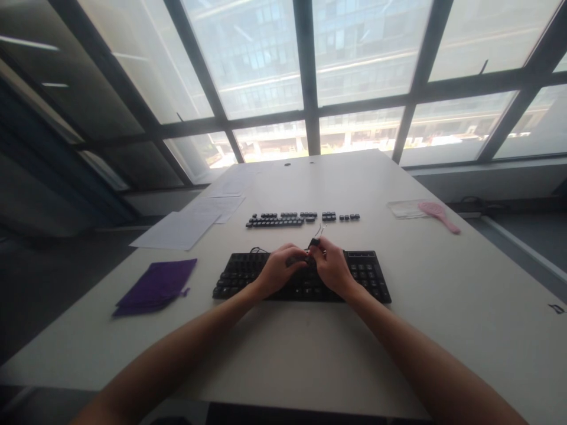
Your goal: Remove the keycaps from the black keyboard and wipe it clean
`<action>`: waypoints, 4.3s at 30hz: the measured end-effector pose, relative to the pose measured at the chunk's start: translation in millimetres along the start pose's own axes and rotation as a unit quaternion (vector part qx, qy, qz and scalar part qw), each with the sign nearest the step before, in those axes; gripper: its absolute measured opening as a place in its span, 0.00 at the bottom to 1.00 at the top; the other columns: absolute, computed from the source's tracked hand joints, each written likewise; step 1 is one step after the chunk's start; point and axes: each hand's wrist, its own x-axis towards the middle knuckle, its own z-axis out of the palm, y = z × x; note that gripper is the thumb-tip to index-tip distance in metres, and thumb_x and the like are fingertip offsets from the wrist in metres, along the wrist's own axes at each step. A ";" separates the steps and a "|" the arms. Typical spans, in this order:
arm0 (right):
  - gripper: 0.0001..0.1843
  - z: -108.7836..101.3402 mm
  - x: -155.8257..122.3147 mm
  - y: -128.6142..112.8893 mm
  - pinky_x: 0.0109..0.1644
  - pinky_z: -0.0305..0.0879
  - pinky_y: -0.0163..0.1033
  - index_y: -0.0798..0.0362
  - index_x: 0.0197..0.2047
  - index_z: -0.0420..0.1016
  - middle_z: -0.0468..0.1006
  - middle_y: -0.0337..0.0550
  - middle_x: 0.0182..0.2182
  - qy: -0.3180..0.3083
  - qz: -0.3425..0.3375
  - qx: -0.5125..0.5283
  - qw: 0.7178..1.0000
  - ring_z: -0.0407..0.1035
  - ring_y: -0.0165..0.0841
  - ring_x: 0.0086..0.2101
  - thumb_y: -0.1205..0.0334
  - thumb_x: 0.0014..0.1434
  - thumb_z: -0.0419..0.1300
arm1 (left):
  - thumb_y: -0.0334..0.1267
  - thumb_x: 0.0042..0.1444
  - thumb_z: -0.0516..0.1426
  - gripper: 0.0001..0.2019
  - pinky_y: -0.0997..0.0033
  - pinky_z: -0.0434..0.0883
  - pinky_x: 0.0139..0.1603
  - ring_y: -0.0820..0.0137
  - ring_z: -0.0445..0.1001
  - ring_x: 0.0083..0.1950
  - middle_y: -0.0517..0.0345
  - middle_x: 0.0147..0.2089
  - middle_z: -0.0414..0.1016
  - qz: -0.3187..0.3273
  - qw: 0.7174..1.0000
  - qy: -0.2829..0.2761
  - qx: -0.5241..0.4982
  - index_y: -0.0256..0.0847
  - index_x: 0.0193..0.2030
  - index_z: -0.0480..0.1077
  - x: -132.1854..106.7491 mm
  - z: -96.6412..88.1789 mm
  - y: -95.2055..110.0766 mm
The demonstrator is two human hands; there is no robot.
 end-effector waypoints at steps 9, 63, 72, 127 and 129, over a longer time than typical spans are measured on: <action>0.09 1.9 2.0 2.8 0.35 0.62 0.37 0.51 0.35 0.68 0.75 0.38 0.27 -0.032 -0.004 0.039 0.999 0.69 0.34 0.29 0.56 0.64 0.55 | 0.32 0.63 0.57 0.12 0.63 0.71 0.52 0.64 0.72 0.50 0.52 0.49 0.71 0.072 0.995 0.013 0.074 0.46 0.53 0.70 -6.0 4.2 1.6; 0.12 -2.2 11.4 7.5 0.35 0.64 0.38 0.54 0.31 0.72 0.78 0.43 0.27 0.018 0.039 0.105 0.994 0.71 0.35 0.28 0.59 0.64 0.55 | 0.34 0.55 0.65 0.06 0.60 0.67 0.56 0.60 0.68 0.48 0.52 0.43 0.73 -0.016 0.960 0.037 0.278 0.42 0.40 0.81 120.3 -15.1 -67.2; 0.10 -27.1 17.4 9.0 0.34 0.58 0.36 0.54 0.28 0.69 0.74 0.37 0.24 -0.104 -0.021 -0.033 0.994 0.66 0.32 0.28 0.65 0.62 0.55 | 0.29 0.61 0.57 0.09 0.63 0.68 0.51 0.63 0.72 0.45 0.54 0.40 0.76 0.007 0.990 -0.018 0.139 0.41 0.41 0.78 31.5 3.9 6.6; 0.09 -35.0 0.3 10.4 0.37 0.63 0.37 0.54 0.30 0.76 0.79 0.40 0.27 -0.111 -0.030 -0.060 0.992 0.71 0.35 0.31 0.67 0.59 0.56 | 0.40 0.55 0.65 0.09 0.65 0.69 0.49 0.63 0.74 0.45 0.54 0.41 0.78 0.002 0.996 -0.067 0.057 0.44 0.42 0.80 7.9 17.3 6.4; 0.10 -34.6 1.2 11.2 0.37 0.63 0.37 0.54 0.29 0.77 0.78 0.40 0.26 -0.101 -0.021 -0.045 0.994 0.71 0.34 0.30 0.68 0.59 0.56 | 0.41 0.56 0.65 0.09 0.65 0.70 0.48 0.63 0.75 0.44 0.54 0.41 0.78 -0.005 0.997 -0.065 0.045 0.44 0.43 0.80 8.2 17.9 6.0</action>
